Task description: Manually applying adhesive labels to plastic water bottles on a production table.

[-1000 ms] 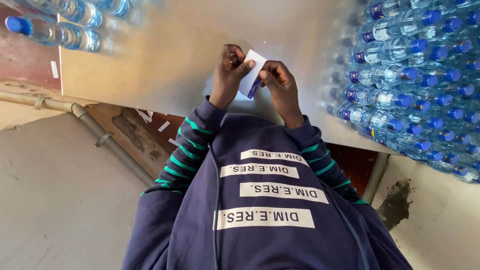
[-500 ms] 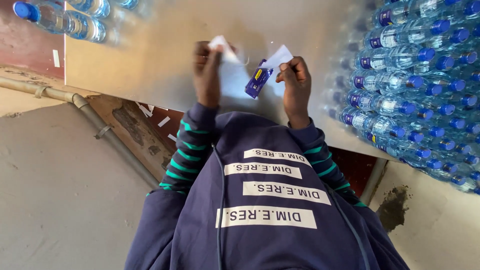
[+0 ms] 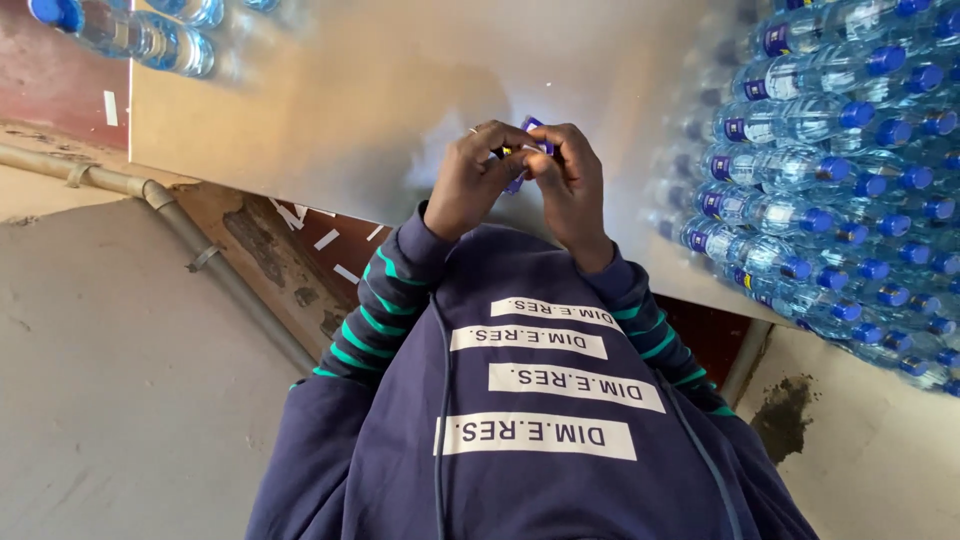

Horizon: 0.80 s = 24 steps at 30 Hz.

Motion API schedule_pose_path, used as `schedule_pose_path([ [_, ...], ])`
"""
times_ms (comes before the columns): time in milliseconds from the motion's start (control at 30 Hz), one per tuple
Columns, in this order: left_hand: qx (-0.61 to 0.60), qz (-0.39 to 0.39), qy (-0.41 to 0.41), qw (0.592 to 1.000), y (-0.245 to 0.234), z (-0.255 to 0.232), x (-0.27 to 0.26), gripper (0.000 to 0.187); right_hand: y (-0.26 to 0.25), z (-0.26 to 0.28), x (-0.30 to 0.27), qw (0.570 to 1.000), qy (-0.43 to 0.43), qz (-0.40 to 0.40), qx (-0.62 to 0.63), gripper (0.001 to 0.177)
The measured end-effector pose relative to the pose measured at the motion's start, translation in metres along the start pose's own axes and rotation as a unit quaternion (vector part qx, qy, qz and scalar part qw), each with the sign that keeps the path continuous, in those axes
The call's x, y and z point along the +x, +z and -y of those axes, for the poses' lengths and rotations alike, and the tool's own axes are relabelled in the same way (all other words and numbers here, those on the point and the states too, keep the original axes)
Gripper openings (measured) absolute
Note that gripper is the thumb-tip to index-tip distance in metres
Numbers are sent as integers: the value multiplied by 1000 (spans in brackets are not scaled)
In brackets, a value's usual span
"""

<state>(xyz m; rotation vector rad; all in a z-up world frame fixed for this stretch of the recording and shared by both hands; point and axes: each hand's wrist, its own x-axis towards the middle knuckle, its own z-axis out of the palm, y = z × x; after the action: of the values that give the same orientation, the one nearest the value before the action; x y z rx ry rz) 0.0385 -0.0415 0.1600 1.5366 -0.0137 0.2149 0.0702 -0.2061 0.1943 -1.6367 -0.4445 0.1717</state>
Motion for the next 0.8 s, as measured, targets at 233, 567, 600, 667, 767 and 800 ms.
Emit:
schedule_pose_path([
  [233,-65,-103,-48,991,-23,9,-7,4,16,-31,12,1000,-13,-26,-4,41],
  [567,100,-337,98,931,-104,-18,-11,17,95,-122,-9,945,93,301,-87,50],
  [600,180,-319,81,927,-100,-17,-12,27,100,-108,-5,923,230,307,6,84],
  [667,214,-289,73,930,-82,7,-21,25,96,-131,7,918,267,211,205,69],
  [767,257,-199,40,945,-66,39,-36,46,82,-79,34,915,285,41,281,39],
  [800,266,-144,30,953,-64,50,-32,73,75,-49,55,953,254,-14,163,20],
])
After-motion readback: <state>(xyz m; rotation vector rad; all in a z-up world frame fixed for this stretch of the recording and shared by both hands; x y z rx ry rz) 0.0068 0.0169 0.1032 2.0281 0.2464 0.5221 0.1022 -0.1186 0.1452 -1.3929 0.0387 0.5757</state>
